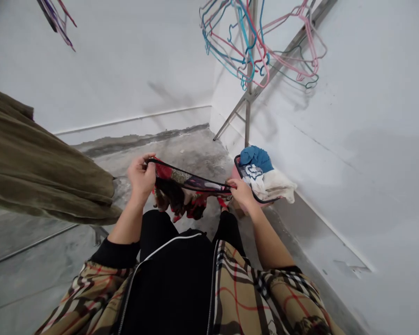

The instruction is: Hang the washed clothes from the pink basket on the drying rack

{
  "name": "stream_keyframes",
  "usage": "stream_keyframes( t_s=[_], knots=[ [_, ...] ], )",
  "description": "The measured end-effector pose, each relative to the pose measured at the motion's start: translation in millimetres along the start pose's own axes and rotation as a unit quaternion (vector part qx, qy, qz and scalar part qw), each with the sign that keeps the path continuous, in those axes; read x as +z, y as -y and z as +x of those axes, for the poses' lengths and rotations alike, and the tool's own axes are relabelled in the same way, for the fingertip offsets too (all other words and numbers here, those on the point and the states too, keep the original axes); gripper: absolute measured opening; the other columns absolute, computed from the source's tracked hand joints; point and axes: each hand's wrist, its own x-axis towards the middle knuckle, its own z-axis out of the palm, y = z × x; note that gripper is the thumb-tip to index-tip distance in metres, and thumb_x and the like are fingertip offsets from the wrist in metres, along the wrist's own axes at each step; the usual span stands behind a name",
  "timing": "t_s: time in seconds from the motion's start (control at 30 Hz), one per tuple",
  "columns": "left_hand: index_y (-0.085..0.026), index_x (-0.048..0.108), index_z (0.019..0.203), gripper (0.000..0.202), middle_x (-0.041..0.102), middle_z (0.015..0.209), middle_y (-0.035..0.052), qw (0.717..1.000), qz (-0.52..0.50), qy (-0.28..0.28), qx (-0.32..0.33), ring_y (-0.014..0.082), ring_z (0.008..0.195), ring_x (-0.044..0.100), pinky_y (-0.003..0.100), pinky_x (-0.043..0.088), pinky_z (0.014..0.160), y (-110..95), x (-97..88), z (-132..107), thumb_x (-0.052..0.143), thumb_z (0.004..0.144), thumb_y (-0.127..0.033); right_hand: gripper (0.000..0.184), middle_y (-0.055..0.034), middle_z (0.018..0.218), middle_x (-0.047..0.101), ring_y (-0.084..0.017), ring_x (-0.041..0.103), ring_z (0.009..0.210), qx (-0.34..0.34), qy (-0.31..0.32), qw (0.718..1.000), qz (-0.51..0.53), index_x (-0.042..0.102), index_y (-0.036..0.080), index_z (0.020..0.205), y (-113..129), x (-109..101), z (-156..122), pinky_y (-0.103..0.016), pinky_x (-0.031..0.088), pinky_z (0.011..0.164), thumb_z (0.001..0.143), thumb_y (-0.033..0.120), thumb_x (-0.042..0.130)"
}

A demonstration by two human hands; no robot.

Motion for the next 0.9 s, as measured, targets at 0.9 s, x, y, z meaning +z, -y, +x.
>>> stream_keyframes(
  t_s=[0.9],
  knots=[
    [-0.02, 0.051, 0.062, 0.024, 0.049, 0.046, -0.0076, 0.919, -0.276, 0.156, -0.236, 0.0067, 0.038, 0.041, 0.018, 0.031, 0.041, -52, -1.1, -15, 0.068, 0.061, -0.036, 0.031, -0.0188, 0.12, 0.059, -0.031, 0.056, 0.112, -0.271, -0.293, 0.895, -0.201, 0.061, 0.013, 0.117, 212, -178, 133, -0.048, 0.044, 0.099, 0.089, 0.023, 0.051]
  ],
)
